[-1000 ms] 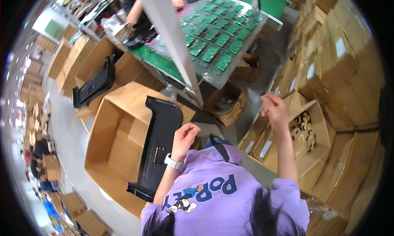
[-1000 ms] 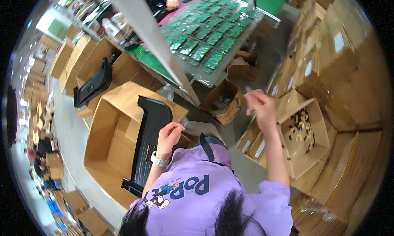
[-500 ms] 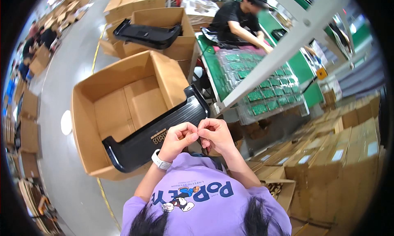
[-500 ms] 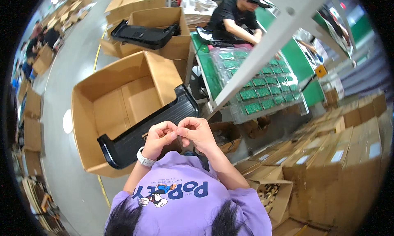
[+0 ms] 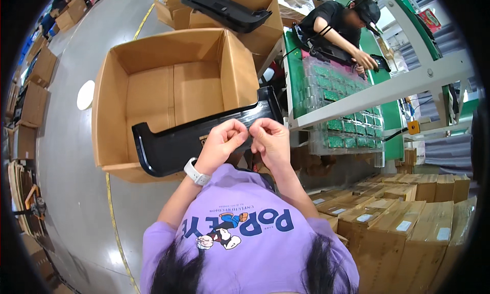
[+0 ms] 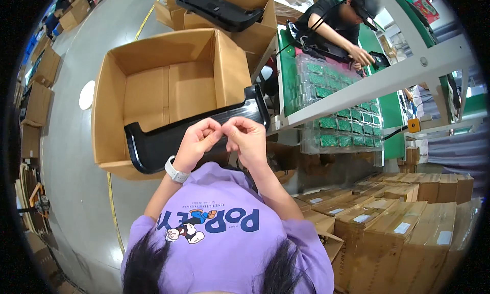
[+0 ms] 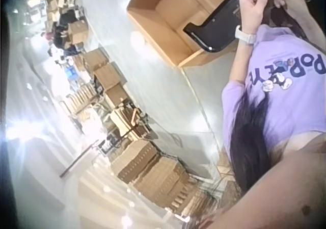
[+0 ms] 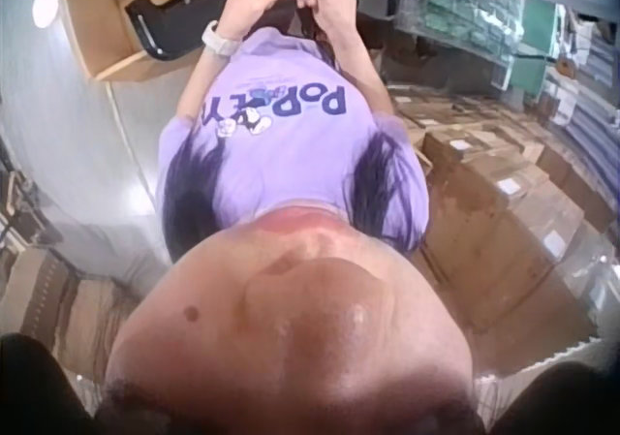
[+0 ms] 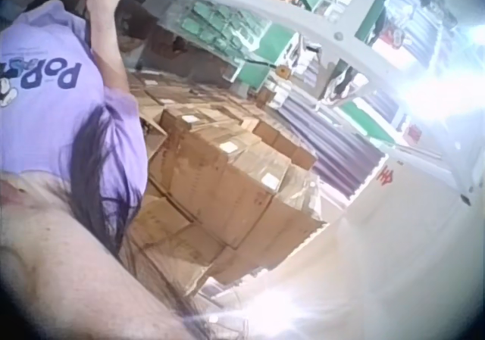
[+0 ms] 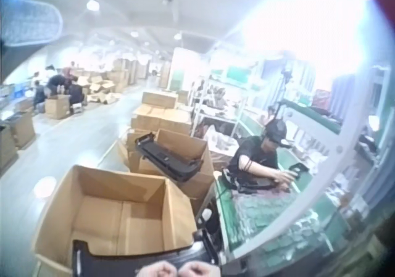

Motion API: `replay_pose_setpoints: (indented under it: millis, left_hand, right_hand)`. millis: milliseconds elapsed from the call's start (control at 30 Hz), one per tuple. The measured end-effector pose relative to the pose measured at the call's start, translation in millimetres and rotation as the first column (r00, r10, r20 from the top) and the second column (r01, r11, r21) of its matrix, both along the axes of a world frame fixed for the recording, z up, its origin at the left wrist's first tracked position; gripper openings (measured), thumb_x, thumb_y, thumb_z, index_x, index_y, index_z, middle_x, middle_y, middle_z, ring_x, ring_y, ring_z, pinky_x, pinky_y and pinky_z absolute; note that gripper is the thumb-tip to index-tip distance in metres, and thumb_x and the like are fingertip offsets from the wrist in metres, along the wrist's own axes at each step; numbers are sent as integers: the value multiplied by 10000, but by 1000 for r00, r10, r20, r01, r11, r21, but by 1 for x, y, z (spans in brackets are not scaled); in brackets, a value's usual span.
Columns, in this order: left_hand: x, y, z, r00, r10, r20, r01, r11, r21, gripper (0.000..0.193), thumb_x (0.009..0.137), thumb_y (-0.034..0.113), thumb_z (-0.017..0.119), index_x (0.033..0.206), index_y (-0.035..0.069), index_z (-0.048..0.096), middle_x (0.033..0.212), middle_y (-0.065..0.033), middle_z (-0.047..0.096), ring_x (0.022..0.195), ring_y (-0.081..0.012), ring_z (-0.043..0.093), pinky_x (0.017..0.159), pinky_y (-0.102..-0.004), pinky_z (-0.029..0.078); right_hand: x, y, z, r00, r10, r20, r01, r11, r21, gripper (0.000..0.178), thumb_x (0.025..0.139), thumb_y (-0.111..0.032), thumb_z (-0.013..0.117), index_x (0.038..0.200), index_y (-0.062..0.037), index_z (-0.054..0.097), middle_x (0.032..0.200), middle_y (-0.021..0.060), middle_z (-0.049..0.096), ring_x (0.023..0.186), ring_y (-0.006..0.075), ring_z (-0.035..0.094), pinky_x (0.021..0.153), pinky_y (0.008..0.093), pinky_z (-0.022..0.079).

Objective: Assembling small buttons into plastic housings and packing them into cardboard boxes on a factory floor.

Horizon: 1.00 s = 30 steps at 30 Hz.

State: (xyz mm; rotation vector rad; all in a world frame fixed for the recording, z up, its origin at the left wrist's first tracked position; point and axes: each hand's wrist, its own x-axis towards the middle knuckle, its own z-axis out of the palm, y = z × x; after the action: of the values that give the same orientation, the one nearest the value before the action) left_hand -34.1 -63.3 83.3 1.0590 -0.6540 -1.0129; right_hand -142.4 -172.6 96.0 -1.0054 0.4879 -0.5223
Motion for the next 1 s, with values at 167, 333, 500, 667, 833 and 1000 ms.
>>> replay_pose_setpoints:
  millis: [167,333,500,667,833,1000]
  left_hand:
    - [4,-2,-4,995,-41,-91,43,999,20,89,883,108,583,874,27,547,779,43,537,687,-10,473,598,-169,385]
    - [9,-1,-9,994,-18,-110,15,1000,-28,216,937,224,500,904,15,540,611,74,405,495,-4,300,457,-176,226]
    - [7,-2,-6,1000,22,5,-21,998,-57,176,921,202,537,911,26,544,642,66,426,522,-6,305,461,-170,228]
    - [10,2,-7,993,-30,-117,20,996,-89,152,899,185,579,909,36,547,678,59,458,536,-6,322,464,-166,231]
    - [10,3,-7,993,-7,-120,0,998,-60,154,889,176,602,903,33,547,682,52,474,550,-8,341,469,-162,247]
    - [8,2,-12,996,80,-50,-87,984,-155,161,883,186,624,903,41,556,691,48,495,570,-17,363,490,-176,282]
  right_hand:
    - [4,-4,1,998,-34,-50,26,988,-154,123,864,-26,598,955,48,637,697,44,575,565,86,528,485,214,470]
    - [1,-14,6,987,155,-43,-157,986,-55,151,893,-32,544,1005,34,621,813,43,568,663,98,558,563,237,516]
    - [2,-18,12,966,258,7,-258,966,9,146,888,-53,549,989,28,616,755,27,557,577,66,508,531,227,489]
    - [7,-12,13,964,225,-139,-242,962,-124,151,877,-64,566,998,19,597,718,15,556,538,58,496,513,206,453]
    - [7,-9,6,973,216,-80,-222,972,-70,128,876,-67,580,975,14,584,721,20,558,542,59,499,500,219,461]
    - [11,-1,0,976,218,3,-218,972,89,114,886,-84,584,961,0,565,709,14,535,531,60,476,483,242,471]
